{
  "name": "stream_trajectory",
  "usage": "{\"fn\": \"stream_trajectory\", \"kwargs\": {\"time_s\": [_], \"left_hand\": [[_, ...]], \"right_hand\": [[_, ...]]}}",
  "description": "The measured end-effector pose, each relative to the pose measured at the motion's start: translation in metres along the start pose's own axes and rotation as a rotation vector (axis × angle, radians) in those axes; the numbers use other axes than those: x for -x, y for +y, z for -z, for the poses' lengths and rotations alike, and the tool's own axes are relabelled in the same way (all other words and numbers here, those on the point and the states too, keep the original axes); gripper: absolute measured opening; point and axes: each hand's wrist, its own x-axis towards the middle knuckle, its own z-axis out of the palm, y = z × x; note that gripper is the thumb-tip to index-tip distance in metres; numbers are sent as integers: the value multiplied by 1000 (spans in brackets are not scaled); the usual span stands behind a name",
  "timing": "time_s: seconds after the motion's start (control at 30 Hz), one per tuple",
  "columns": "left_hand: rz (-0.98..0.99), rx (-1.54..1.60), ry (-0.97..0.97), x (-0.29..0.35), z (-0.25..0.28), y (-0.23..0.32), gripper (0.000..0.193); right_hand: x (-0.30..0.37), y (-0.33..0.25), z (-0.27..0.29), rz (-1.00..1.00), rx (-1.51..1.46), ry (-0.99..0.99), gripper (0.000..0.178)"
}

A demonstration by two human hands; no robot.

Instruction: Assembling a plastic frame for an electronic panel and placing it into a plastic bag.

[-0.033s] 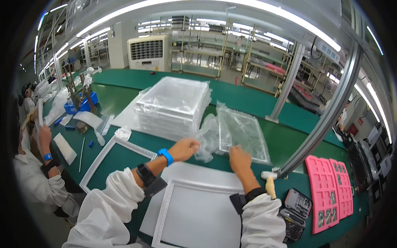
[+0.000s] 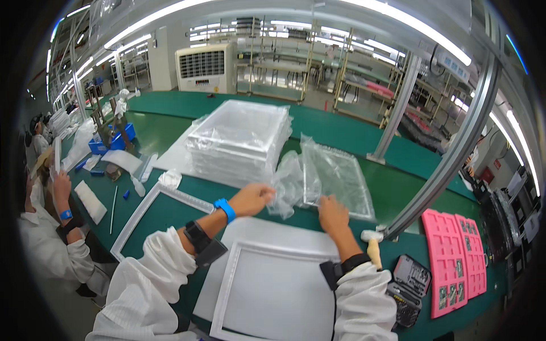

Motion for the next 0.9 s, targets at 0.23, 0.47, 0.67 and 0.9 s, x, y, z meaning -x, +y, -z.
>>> {"fn": "stream_trajectory", "kwargs": {"time_s": [0.23,0.47,0.67,0.9], "left_hand": [[-45,552,-65,45,58,50,49],[-181,1024,-105,70,53,84,60],[-358,541,68,100,75,126,65],[-592,-131,616,92,91,93,41]], "right_hand": [[7,-25,69,53,-694,66,32],[66,-117,157,292,-756,201,45],[53,-115,143,136,-884,163,17],[45,-107,179,265,-1168,148,12]]}}
